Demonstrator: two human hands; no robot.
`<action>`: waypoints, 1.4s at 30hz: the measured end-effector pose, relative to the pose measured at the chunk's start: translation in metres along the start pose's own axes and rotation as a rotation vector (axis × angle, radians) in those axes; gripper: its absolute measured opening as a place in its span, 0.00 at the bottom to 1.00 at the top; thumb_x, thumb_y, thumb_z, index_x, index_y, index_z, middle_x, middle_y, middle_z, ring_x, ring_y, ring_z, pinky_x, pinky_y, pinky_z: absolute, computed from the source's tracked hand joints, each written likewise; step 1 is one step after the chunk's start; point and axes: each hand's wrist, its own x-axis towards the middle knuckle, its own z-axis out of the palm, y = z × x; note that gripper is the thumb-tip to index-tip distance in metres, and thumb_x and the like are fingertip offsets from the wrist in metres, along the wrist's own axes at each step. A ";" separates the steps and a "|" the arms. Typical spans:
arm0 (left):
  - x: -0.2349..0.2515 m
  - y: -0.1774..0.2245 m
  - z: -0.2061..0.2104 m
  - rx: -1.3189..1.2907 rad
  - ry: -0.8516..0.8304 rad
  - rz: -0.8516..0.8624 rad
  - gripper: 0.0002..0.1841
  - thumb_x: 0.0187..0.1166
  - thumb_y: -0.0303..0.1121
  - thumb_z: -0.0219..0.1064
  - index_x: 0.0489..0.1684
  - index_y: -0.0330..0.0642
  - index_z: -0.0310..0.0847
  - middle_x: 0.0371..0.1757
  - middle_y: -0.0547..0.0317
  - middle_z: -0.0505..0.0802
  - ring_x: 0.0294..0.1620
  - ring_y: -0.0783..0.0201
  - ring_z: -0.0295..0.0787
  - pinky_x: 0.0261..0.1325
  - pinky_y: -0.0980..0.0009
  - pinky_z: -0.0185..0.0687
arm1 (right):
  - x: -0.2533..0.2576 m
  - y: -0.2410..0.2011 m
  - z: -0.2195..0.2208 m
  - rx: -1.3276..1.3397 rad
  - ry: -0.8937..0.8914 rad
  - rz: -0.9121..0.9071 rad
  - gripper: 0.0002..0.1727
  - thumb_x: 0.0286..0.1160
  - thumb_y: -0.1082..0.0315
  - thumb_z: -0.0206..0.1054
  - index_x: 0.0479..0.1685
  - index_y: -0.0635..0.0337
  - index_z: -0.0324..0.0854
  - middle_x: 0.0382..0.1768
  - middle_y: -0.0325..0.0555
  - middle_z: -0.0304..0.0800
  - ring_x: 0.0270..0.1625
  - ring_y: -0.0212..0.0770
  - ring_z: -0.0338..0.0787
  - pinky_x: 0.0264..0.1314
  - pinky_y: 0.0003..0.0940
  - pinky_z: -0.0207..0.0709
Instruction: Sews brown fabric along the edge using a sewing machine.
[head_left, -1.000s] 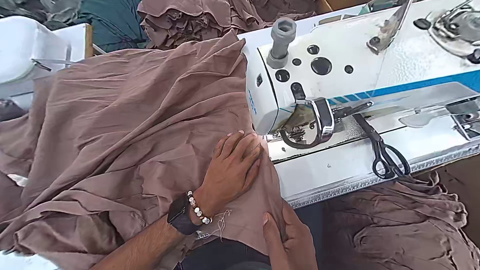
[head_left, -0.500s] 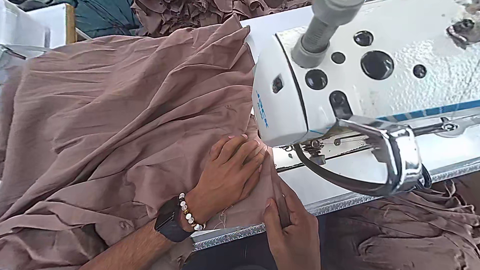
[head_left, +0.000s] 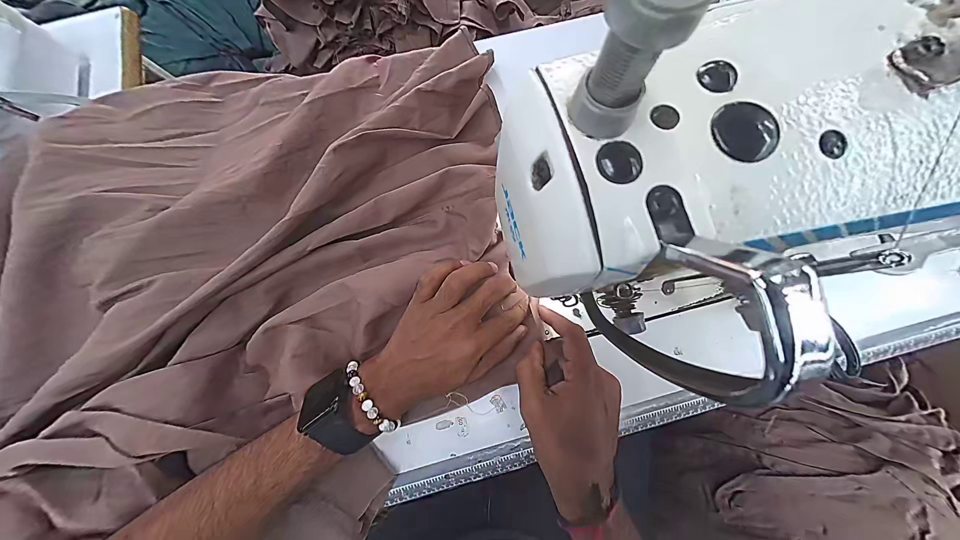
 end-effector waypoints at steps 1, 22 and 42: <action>0.002 -0.005 -0.001 -0.003 0.009 0.034 0.18 0.89 0.51 0.55 0.60 0.62 0.92 0.65 0.62 0.91 0.76 0.56 0.77 0.80 0.52 0.61 | 0.004 -0.001 0.003 -0.032 0.010 -0.003 0.19 0.71 0.66 0.65 0.60 0.58 0.88 0.14 0.26 0.76 0.11 0.23 0.69 0.11 0.24 0.64; 0.021 0.020 -0.007 -0.111 0.075 0.111 0.08 0.87 0.35 0.62 0.51 0.51 0.88 0.49 0.59 0.93 0.52 0.59 0.91 0.48 0.65 0.87 | 0.021 0.032 -0.018 -0.338 0.119 -0.091 0.20 0.71 0.41 0.70 0.41 0.45 0.94 0.39 0.40 0.85 0.49 0.48 0.81 0.47 0.48 0.69; 0.017 0.017 0.006 0.005 0.070 0.134 0.15 0.88 0.36 0.59 0.64 0.56 0.88 0.67 0.65 0.92 0.68 0.60 0.85 0.69 0.60 0.76 | 0.020 0.038 -0.022 -0.186 0.174 -0.129 0.11 0.75 0.56 0.69 0.41 0.47 0.96 0.33 0.37 0.89 0.43 0.41 0.84 0.48 0.38 0.75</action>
